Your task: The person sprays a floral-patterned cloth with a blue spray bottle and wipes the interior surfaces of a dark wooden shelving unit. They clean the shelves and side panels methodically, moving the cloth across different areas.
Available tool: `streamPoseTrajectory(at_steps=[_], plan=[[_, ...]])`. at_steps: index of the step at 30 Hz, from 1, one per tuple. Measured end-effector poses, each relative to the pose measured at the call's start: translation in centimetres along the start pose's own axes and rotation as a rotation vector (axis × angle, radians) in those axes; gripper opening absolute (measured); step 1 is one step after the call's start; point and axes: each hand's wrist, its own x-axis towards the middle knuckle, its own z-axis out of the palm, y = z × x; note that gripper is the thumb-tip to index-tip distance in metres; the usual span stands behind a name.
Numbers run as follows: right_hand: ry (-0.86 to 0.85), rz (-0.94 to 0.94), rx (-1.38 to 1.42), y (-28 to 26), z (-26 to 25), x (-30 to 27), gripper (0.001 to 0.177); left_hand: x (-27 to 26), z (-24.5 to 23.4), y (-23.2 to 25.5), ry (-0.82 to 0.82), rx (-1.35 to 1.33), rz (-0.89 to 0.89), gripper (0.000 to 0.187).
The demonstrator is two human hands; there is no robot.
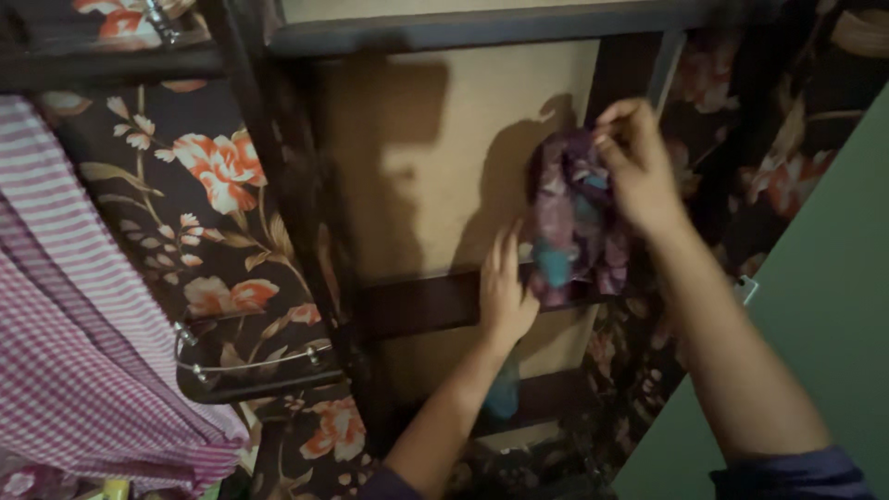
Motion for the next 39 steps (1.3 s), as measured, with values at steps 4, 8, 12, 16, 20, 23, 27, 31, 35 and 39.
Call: streamPoseTrajectory(at_steps=[4,8,12,16,20,23,27,31,35,39], plan=[[-0.02,0.056,0.075,0.1,0.7,0.7,0.02,5.1,1.9,2.6,0.112,0.163,0.209,0.08],[0.067,-0.391,-1.152,-2.6,0.2,0.7,0.01,8.4,2.9,4.5,0.031,0.463,0.222,0.085],[0.07,-0.563,-1.243,-5.2,0.1,-0.1,0.021,9.8,5.1,4.2,-0.039,0.45,0.298,0.093],[-0.005,-0.511,-1.191,-6.1,-0.2,-0.8,0.03,12.1,8.6,2.3,-0.109,-0.251,0.192,0.078],[-0.144,-0.626,-1.399,-5.7,-0.4,0.1,0.059,15.5,12.0,1.8,-0.136,-0.543,0.195,0.065],[-0.337,-0.685,-1.552,-5.1,-1.2,2.1,0.051,17.8,13.2,1.8,0.056,0.19,0.483,0.066],[-0.371,-0.363,-1.764,-3.7,-1.0,4.4,0.089,19.3,12.4,2.5,0.045,-0.056,0.396,0.072],[-0.25,-0.277,-1.993,-2.7,0.1,4.6,0.119,20.0,10.9,3.6,0.067,0.16,0.379,0.082],[-0.123,-0.355,-1.937,-2.5,-0.1,3.9,0.121,20.2,10.5,4.1,0.078,0.176,0.348,0.089],[-0.142,-0.442,-1.949,-2.4,-1.7,3.5,0.121,19.8,10.5,2.5,0.189,0.324,0.5,0.087]])
